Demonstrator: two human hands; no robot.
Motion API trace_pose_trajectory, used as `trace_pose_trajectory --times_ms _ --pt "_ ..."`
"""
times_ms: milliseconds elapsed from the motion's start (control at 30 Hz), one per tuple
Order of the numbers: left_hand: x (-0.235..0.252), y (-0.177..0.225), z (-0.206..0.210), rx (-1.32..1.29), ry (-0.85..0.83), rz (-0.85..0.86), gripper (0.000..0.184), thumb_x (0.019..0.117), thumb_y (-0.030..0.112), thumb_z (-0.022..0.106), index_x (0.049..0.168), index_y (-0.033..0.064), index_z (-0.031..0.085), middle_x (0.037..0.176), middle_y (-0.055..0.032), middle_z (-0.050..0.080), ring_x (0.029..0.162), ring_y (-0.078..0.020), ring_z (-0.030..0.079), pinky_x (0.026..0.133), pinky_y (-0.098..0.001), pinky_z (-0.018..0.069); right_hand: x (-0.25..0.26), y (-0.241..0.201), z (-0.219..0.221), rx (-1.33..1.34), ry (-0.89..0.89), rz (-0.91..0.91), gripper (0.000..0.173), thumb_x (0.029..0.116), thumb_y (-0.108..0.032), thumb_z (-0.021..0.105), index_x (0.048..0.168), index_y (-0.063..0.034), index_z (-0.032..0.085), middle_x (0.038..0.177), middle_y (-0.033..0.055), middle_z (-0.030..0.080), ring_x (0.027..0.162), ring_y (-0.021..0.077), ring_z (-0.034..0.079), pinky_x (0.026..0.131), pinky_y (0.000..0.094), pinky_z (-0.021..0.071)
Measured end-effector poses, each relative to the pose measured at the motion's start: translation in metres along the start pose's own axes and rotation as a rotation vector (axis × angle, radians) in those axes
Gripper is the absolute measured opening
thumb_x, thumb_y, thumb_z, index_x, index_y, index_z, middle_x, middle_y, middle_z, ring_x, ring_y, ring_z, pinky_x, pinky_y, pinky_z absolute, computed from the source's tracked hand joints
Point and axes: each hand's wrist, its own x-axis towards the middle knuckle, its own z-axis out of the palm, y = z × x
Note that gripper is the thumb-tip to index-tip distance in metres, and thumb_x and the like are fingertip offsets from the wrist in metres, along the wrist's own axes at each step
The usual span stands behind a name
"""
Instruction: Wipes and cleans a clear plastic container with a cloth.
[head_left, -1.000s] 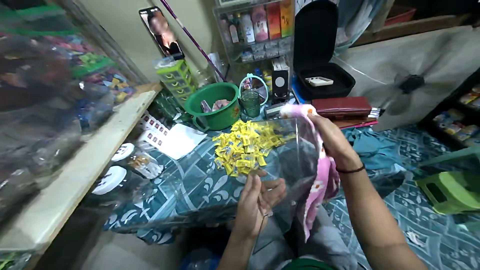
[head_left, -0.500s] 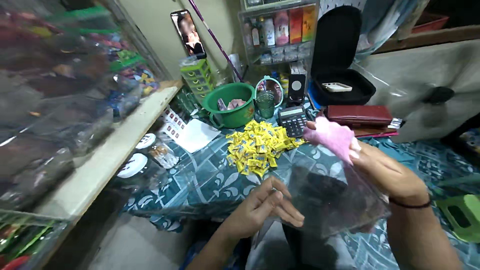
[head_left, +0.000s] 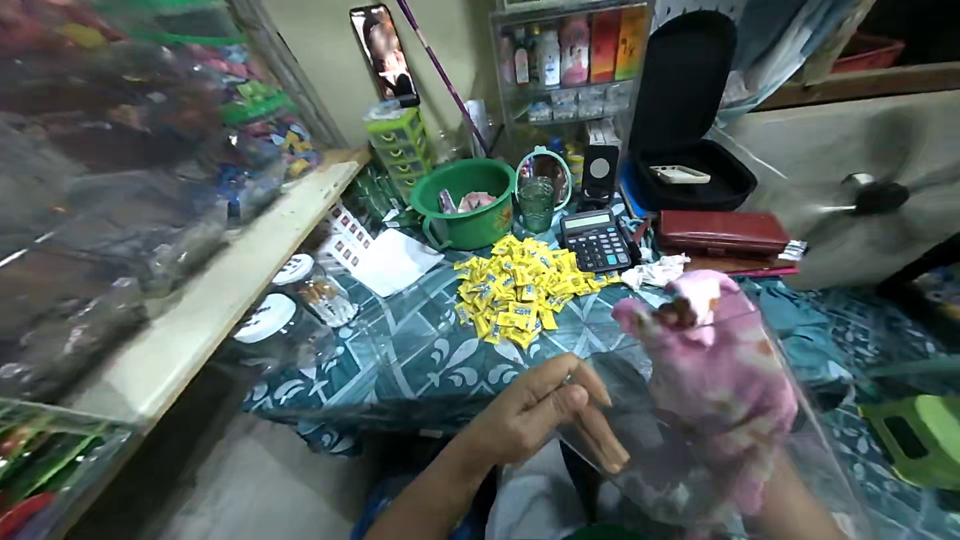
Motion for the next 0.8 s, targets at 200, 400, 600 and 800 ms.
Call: trace_pose_trajectory --times_ms 200,400,600,800 --pt "0.02 0.002 0.003 0.713 0.248 0.169 0.041 0.1072 0.035 0.048 0.116 -0.0014 0.066 0.119 -0.0112 0.07 0.12 -0.016 0.063 0.105 -0.0361 0.0512 -0.022 -0.013 -0.009 0.098 0.063 0.025 0.036 0.1029 -0.042 0.054 0.115 -0.0115 0.07 0.107 -0.0054 0.072 0.101 0.0015 0.066 0.09 0.023 0.0557" --pt "0.012 -0.006 0.007 0.245 0.198 -0.414 0.1 0.0949 0.079 0.021 0.163 0.0067 0.009 0.157 -0.0185 0.04 0.129 -0.0268 0.058 0.096 -0.0427 0.0565 0.007 -0.009 -0.075 0.124 0.074 -0.274 0.039 0.1003 -0.056 0.05 0.11 -0.0242 0.071 0.105 -0.0086 0.073 0.101 0.0042 0.068 0.091 0.0292 0.0566" --pt "0.019 -0.043 0.013 -0.253 0.392 -0.368 0.113 0.0801 0.071 0.062 0.163 0.0132 0.012 0.148 -0.0149 0.048 0.12 -0.0257 0.061 0.089 -0.044 0.056 0.001 -0.022 -0.032 -0.184 0.081 -0.453 0.036 0.1047 -0.054 0.043 0.107 -0.0381 0.075 0.103 -0.0219 0.074 0.101 -0.0076 0.067 0.09 0.017 0.0546" --pt "-0.003 -0.044 0.003 0.149 0.388 -0.168 0.115 0.0794 0.069 0.069 0.158 -0.0011 0.023 0.155 -0.0182 0.041 0.125 -0.0212 0.059 0.095 -0.0372 0.056 -0.011 -0.009 -0.037 0.257 0.279 0.181 0.037 0.109 -0.039 0.037 0.109 -0.0131 0.063 0.096 -0.0064 0.067 0.092 0.0012 0.064 0.083 0.0225 0.0555"
